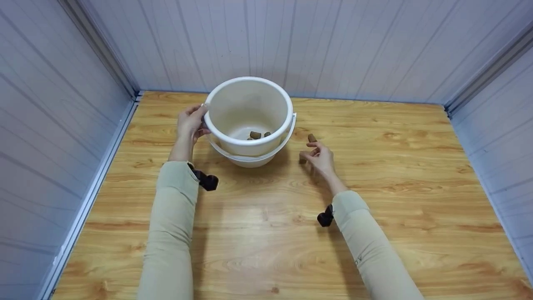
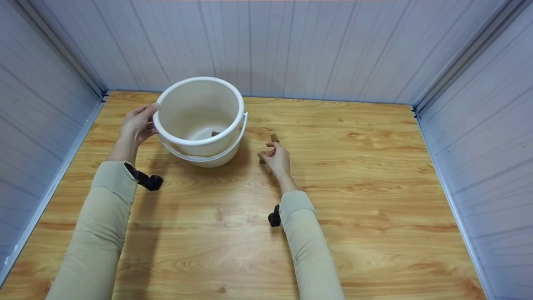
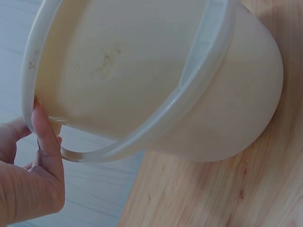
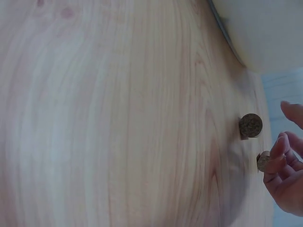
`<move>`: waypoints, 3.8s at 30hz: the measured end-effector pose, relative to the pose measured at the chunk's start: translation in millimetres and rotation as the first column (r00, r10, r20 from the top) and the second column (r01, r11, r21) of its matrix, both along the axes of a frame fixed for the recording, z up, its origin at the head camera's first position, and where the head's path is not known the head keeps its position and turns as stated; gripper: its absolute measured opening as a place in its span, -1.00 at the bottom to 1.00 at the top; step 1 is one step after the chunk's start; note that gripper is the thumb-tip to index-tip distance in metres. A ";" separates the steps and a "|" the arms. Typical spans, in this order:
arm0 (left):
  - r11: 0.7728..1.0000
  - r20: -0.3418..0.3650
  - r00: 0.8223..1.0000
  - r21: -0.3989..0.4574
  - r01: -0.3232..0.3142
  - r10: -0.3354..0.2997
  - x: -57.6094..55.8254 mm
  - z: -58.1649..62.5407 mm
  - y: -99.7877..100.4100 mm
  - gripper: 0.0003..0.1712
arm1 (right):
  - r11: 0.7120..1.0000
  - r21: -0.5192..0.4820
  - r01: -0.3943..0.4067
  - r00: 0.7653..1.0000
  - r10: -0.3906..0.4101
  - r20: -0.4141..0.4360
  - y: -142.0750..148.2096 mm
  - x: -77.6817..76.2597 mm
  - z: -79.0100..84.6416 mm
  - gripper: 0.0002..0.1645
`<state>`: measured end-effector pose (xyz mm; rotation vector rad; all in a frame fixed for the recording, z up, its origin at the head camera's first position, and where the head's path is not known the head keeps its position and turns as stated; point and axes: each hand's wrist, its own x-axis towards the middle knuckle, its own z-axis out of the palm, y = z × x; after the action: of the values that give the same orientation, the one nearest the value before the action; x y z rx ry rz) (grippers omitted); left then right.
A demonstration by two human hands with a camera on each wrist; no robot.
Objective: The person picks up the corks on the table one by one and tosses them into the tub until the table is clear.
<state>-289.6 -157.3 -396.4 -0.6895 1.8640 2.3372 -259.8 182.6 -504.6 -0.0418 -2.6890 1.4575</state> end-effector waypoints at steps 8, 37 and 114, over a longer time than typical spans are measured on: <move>1.000 0.005 1.000 -0.005 -0.003 0.003 0.4 0.4 -0.3 -0.63 | 0.998 0.059 -0.033 0.998 0.030 0.053 -3.3 -0.9 -3.5 -0.45; 1.000 0.016 1.000 -0.001 0.003 -0.003 1.1 1.5 0.1 -0.59 | 0.990 0.098 -0.103 0.984 0.087 0.157 3.2 -5.4 -11.8 -0.36; 1.000 0.016 1.000 -0.015 0.002 -0.002 -0.2 3.1 3.0 -0.62 | 0.985 -0.077 -0.154 0.984 0.146 -0.098 15.6 27.4 33.1 -0.46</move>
<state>-289.8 -154.2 -393.3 -0.7055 1.8761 2.3119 -232.4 198.2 -471.5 0.2224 -2.6057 1.5715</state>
